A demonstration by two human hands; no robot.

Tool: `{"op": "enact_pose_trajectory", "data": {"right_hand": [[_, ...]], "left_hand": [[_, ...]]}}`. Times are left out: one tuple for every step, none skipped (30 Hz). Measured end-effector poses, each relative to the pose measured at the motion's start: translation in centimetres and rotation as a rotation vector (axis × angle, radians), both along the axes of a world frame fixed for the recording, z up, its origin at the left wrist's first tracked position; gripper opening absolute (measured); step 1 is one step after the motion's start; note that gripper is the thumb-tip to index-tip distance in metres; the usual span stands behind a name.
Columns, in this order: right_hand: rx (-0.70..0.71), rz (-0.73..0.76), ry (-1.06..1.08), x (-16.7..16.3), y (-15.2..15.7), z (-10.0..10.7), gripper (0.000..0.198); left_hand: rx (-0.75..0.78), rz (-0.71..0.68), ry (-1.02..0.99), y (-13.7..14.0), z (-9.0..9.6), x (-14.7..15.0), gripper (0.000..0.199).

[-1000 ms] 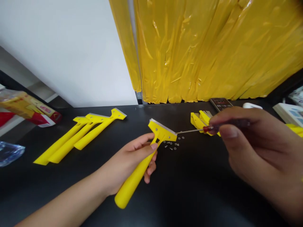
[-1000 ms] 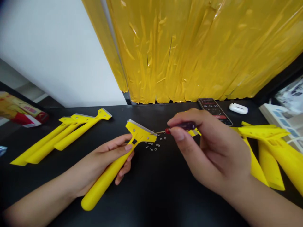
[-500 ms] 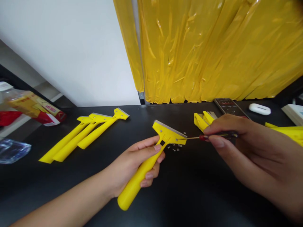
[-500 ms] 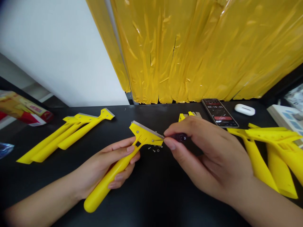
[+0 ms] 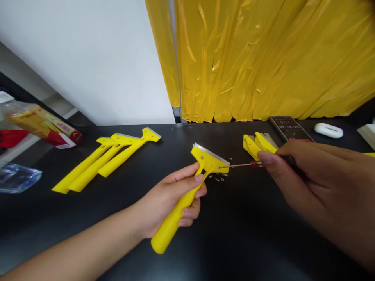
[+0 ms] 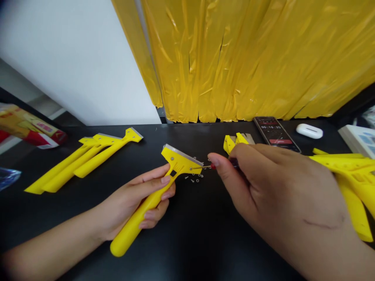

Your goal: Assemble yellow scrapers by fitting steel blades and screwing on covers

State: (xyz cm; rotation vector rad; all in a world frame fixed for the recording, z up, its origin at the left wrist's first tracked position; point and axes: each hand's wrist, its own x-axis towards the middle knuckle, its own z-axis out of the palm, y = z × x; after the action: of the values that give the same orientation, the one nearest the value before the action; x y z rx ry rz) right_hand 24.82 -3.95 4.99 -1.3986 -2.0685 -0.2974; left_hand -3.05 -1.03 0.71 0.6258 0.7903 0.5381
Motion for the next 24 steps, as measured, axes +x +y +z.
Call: {"op": "enact_pose_trajectory", "data": {"right_hand": [[-0.003, 0.039, -0.040, 0.0, 0.1, 0.1, 0.033], [-0.005, 0.096, -0.077, 0.0, 0.3, 0.1, 0.030], [-0.013, 0.158, -0.092, 0.0, 0.6, 0.1, 0.026], [-0.031, 0.214, -0.087, 0.1, 0.8, 0.2, 0.021], [-0.053, 0.250, -0.077, 0.2, 1.0, 0.1, 0.017], [-0.079, 0.267, -0.066, 0.3, 1.1, 0.1, 0.013], [-0.095, 0.262, -0.048, 0.4, 1.2, 0.0, 0.011], [-0.116, 0.248, -0.028, 0.5, 1.1, 0.0, 0.011], [-0.135, 0.242, -0.011, 0.5, 1.0, -0.1, 0.011], [-0.148, 0.244, 0.007, 0.4, 0.9, -0.1, 0.012], [-0.156, 0.248, 0.023, 0.3, 0.7, -0.2, 0.013], [-0.158, 0.254, 0.029, 0.1, 0.6, -0.2, 0.015], [-0.151, 0.253, 0.029, 0.0, 0.4, -0.3, 0.016], [-0.138, 0.237, 0.031, -0.1, 0.3, -0.4, 0.017], [-0.114, 0.212, 0.042, -0.2, 0.2, -0.4, 0.018], [-0.102, 0.188, 0.058, -0.2, 0.1, -0.5, 0.020], [-0.098, 0.167, 0.075, -0.2, 0.1, -0.6, 0.023], [-0.103, 0.151, 0.088, -0.2, 0.0, -0.7, 0.025], [-0.110, 0.139, 0.093, -0.2, 0.0, -0.7, 0.026], [-0.114, 0.135, 0.094, -0.1, 0.0, -0.8, 0.025], [-0.116, 0.138, 0.092, -0.1, 0.0, -0.8, 0.023], [-0.118, 0.140, 0.091, -0.1, 0.1, -0.8, 0.021], [-0.117, 0.141, 0.093, -0.1, 0.1, -0.8, 0.020], [-0.118, 0.137, 0.096, -0.1, 0.1, -0.7, 0.020]], "left_hand": [[0.001, 0.002, 0.001, 0.0, 0.0, 0.1, 0.023], [0.002, 0.007, 0.001, 0.0, 0.1, 0.1, 0.022], [0.000, 0.012, 0.002, 0.1, 0.1, 0.1, 0.021], [-0.005, 0.016, 0.001, 0.2, 0.2, 0.1, 0.020], [-0.013, 0.021, 0.000, 0.2, 0.2, 0.1, 0.020], [-0.024, 0.023, -0.001, 0.3, 0.2, 0.1, 0.019], [-0.031, 0.021, -0.002, 0.4, 0.2, 0.1, 0.019], [-0.032, 0.017, -0.003, 0.4, 0.2, 0.2, 0.019], [-0.028, 0.014, -0.003, 0.5, 0.2, 0.2, 0.019], [-0.022, 0.013, -0.001, 0.5, 0.1, 0.2, 0.020], [-0.017, 0.012, -0.001, 0.5, 0.0, 0.3, 0.020], [-0.014, 0.012, -0.001, 0.5, 0.0, 0.3, 0.021], [-0.012, 0.011, -0.001, 0.5, 0.0, 0.3, 0.021], [-0.011, 0.003, -0.004, 0.5, 0.0, 0.3, 0.020], [-0.009, -0.007, -0.009, 0.5, 0.0, 0.3, 0.019], [-0.008, -0.018, -0.018, 0.4, 0.0, 0.3, 0.017], [-0.007, -0.025, -0.028, 0.3, 0.1, 0.3, 0.015], [-0.007, -0.029, -0.039, 0.2, 0.2, 0.3, 0.012], [-0.005, -0.035, -0.052, 0.1, 0.3, 0.4, 0.010], [-0.001, -0.043, -0.064, 0.0, 0.4, 0.4, 0.012], [0.007, -0.054, -0.073, 0.0, 0.5, 0.4, 0.017], [0.016, -0.068, -0.079, -0.1, 0.5, 0.4, 0.022], [0.023, -0.077, -0.078, -0.1, 0.5, 0.5, 0.024], [0.023, -0.082, -0.072, -0.1, 0.4, 0.5, 0.024]]}}
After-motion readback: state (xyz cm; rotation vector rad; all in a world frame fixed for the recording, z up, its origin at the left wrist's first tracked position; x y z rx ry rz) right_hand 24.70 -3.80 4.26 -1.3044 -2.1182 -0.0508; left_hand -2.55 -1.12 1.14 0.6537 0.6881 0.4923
